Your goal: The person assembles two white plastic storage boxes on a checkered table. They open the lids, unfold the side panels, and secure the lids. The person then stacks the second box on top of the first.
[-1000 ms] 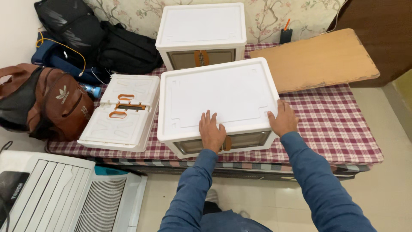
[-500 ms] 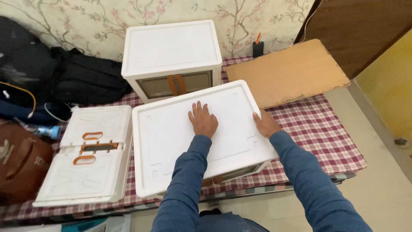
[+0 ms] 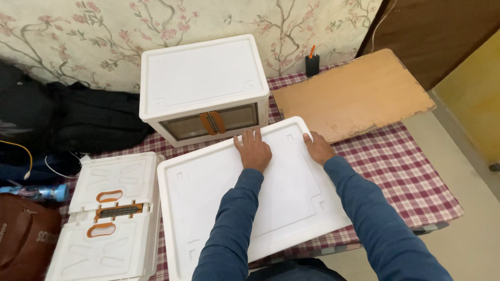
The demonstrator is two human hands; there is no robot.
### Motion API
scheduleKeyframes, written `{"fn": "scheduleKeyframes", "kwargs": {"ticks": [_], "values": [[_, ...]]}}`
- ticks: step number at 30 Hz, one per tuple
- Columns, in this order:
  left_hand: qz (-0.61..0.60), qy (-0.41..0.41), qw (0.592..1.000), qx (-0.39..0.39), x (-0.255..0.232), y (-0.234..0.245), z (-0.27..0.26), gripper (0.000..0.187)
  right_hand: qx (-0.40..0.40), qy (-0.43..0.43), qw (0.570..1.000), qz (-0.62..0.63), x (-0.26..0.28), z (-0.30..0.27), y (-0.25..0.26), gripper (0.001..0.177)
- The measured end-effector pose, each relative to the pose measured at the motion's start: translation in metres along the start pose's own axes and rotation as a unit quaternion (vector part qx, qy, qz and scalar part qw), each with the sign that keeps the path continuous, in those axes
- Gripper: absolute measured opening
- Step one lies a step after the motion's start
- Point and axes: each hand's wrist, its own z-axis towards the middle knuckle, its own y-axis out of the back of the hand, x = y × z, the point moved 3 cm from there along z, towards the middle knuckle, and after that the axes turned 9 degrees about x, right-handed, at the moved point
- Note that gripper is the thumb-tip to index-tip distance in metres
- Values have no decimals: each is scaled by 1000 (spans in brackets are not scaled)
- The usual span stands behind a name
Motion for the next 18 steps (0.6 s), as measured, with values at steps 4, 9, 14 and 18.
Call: {"fn": "scheduleKeyframes", "kwargs": {"ticks": [4, 9, 14, 18], "values": [[-111, 11, 990, 89, 17, -25, 18, 40, 27, 18, 999, 32, -5, 34, -4, 60], [-136, 66, 975, 164, 28, -46, 34, 41, 53, 49, 996, 49, 5, 67, -4, 59], [-107, 58, 988, 96, 23, -48, 33, 39, 55, -9, 997, -49, 17, 74, 0, 53], [-110, 69, 983, 126, 25, -46, 38, 39, 24, 38, 994, -95, 36, 80, 4, 48]]}}
